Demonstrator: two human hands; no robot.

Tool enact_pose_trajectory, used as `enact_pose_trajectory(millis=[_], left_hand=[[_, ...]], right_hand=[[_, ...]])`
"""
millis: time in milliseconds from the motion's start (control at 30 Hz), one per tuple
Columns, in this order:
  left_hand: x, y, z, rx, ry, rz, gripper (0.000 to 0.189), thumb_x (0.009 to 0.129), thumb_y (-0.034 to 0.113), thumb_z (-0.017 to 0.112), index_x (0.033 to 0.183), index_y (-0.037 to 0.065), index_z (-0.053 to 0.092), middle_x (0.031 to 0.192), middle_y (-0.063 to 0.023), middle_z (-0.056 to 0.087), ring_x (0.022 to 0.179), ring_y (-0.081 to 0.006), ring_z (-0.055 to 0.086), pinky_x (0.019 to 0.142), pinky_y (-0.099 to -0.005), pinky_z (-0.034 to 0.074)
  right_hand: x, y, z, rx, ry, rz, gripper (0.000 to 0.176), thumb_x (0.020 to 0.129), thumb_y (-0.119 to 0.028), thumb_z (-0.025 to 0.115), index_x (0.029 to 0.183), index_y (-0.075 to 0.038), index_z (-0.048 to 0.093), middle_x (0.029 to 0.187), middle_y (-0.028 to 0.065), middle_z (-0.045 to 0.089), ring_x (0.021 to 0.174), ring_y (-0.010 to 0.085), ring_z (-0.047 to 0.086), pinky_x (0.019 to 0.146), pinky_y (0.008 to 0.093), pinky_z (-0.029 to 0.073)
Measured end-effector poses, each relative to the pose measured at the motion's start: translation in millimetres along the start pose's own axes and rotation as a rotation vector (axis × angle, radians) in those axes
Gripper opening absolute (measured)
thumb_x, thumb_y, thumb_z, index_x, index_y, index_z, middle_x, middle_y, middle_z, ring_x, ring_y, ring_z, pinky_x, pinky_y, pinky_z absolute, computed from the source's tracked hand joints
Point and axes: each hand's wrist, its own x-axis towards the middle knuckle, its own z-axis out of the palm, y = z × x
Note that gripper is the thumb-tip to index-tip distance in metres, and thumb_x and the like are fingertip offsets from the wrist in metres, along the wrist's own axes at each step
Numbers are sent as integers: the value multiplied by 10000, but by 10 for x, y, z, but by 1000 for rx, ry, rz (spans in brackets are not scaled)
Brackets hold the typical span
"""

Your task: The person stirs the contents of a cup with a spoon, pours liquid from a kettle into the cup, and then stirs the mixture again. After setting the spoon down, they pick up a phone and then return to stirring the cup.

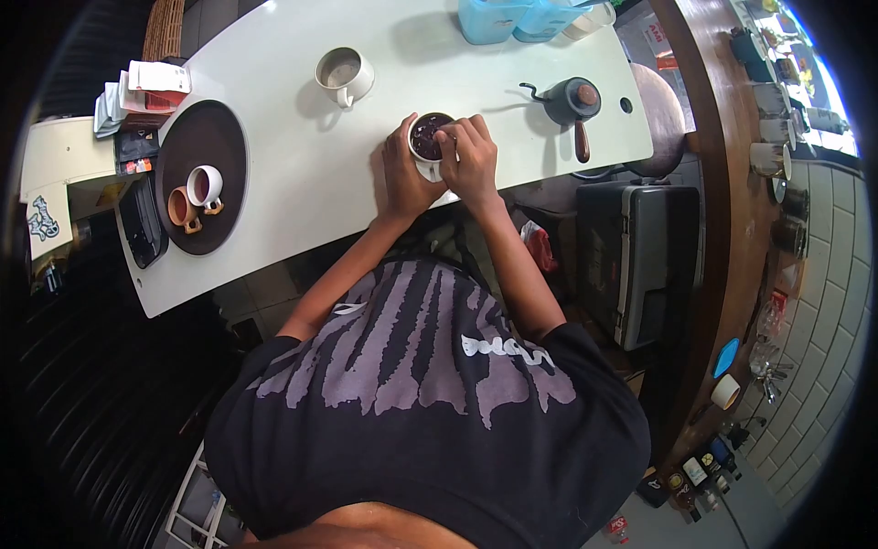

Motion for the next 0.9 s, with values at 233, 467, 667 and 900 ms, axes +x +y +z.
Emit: enact_pose_trajectory(millis=[233, 467, 667, 900], left_hand=[[6, 61, -38, -25, 5, -8, 1070, 673, 373, 913, 1513, 5, 362, 1402, -220, 523, 1319, -391, 490, 1118, -532, 347], [12, 22, -9, 51, 27, 24, 1109, 638, 384, 953, 1498, -2, 370, 1345, -227, 550, 1234, -397, 544, 1056, -520, 403], [-9, 3, -2, 14, 8, 11, 1116, 663, 432, 921, 1520, 1, 349, 1419, -214, 514, 1336, -391, 481, 1114, -533, 350], [-13, 4, -8, 10, -14, -23, 1131, 648, 443, 924, 1516, 2, 349, 1409, -211, 518, 1318, -386, 491, 1110, -534, 351]], right_hand=[[-120, -4, -150, -87, 46, 54, 93, 936, -42, 653, 847, -20, 639, 829, 112, 649, 797, 321, 566, 703, 432, 467], [29, -49, 5, -51, 5, 25, 14, 894, -30, 694, 904, -25, 685, 876, 96, 683, 829, 314, 557, 753, 416, 471], [-32, 66, -179, -142, 45, 86, 86, 943, -50, 658, 862, -28, 672, 878, 89, 674, 847, 303, 543, 759, 422, 457], [65, -16, -45, 18, -30, 49, 43, 916, -36, 679, 882, -10, 675, 865, 102, 676, 828, 312, 541, 754, 414, 458]])
